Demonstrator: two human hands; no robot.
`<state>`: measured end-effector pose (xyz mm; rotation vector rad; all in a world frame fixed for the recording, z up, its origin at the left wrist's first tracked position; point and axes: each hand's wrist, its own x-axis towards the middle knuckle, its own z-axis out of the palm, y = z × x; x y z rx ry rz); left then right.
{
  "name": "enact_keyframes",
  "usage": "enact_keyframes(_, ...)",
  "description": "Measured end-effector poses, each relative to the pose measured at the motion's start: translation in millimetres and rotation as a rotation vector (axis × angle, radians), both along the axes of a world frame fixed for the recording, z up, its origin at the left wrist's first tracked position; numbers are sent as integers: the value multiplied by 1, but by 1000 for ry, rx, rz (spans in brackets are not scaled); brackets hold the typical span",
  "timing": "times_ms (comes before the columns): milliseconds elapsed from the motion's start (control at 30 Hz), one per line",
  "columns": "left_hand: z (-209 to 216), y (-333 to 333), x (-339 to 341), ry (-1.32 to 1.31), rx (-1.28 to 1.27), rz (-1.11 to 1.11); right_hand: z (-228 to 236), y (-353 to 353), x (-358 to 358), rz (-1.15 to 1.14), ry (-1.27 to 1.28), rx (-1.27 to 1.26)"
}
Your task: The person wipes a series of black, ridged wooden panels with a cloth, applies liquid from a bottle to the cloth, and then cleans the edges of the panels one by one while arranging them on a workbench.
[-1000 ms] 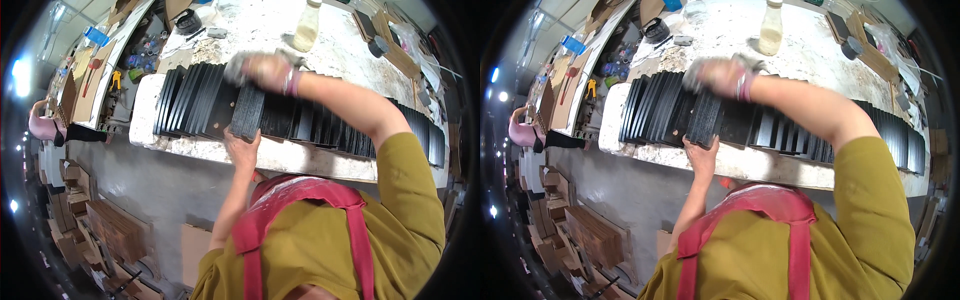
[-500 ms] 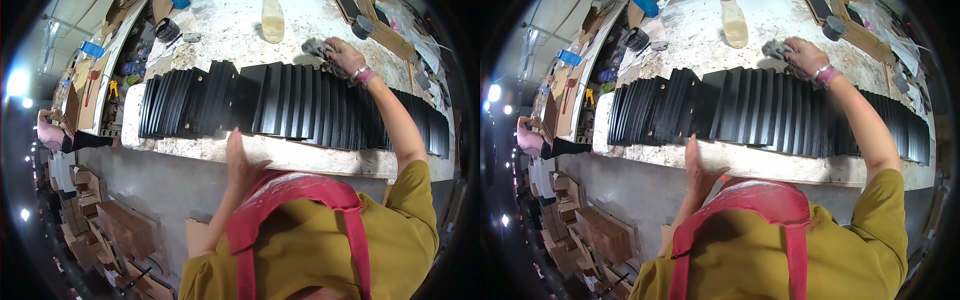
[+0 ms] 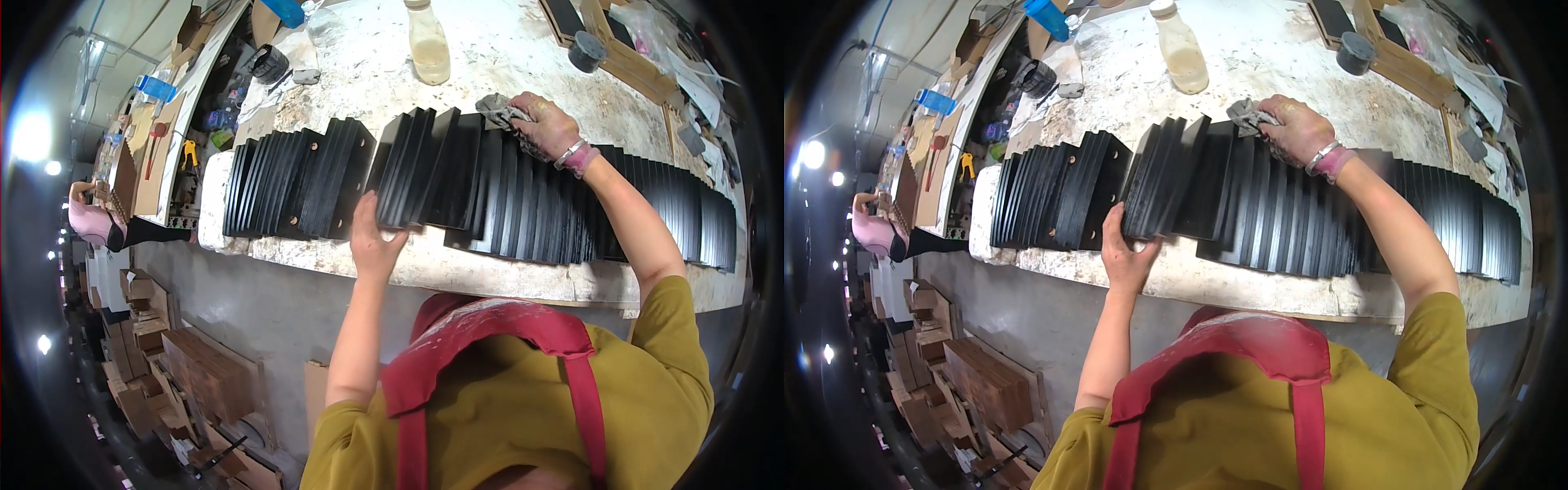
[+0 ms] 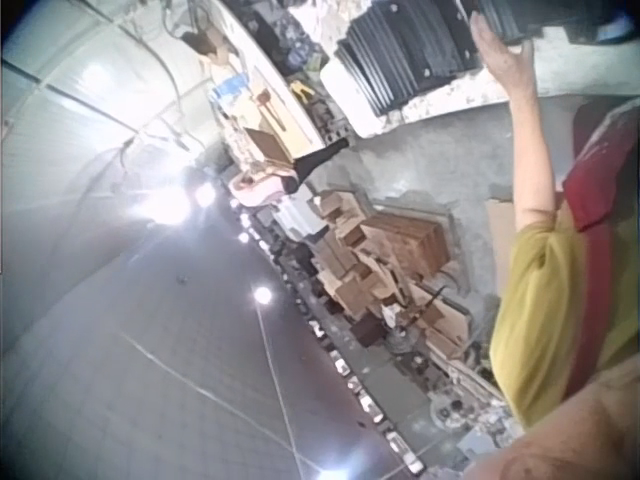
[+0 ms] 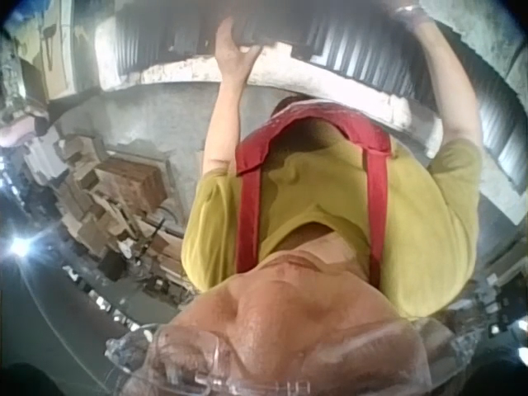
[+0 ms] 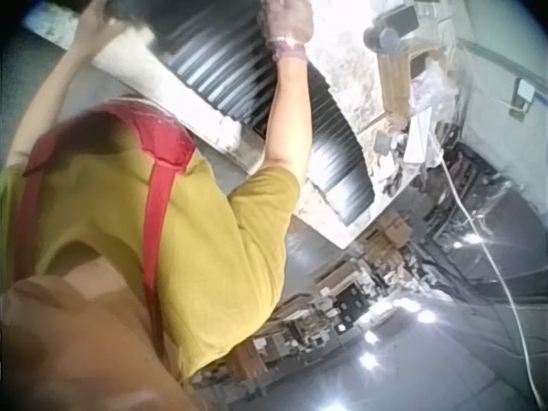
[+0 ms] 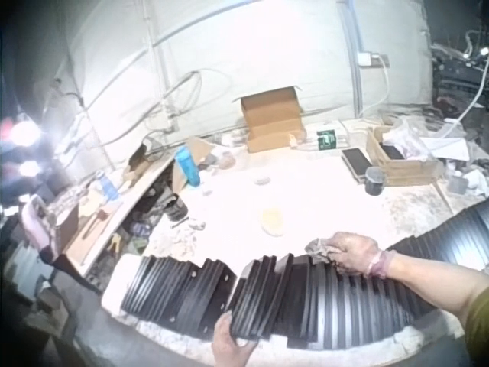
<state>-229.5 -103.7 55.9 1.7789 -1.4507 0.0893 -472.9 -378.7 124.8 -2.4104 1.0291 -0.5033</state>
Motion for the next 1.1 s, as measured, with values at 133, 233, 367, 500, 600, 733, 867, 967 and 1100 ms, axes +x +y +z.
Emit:
enact_keyframes(133, 3, 11, 5, 194, -48, 96, 11, -3, 56, -91, -39, 115)
enact_keyframes(233, 0, 8, 9, 199, -100, 0, -9, -13, 95, -93, -83, 276)
enact_keyframes(367, -23, 11, 6, 134, -114, -32, -4, 2, 126, 4, -27, 334)
enact_keyframes(500, -38, 21, -3, 351, -131, 189, -1, 8, 120, -55, -249, 506)
enact_keyframes(600, -20, 25, -8, 556, 54, 271, 20, 50, 127, 109, -263, 39)
enact_keyframes(733, -26, 19, -6, 616, 218, 362, 51, 146, 174, 519, -89, -408)
enact_keyframes(867, -45, 19, 5, 324, 74, 166, 31, 138, 194, 644, -317, -513)
enact_keyframes(967, -22, 11, -4, 308, 76, 156, 10, 32, 185, 219, 46, -486)
enact_keyframes(1100, -38, 13, -9, 388, 152, 263, 1, 96, 199, 695, -439, -432)
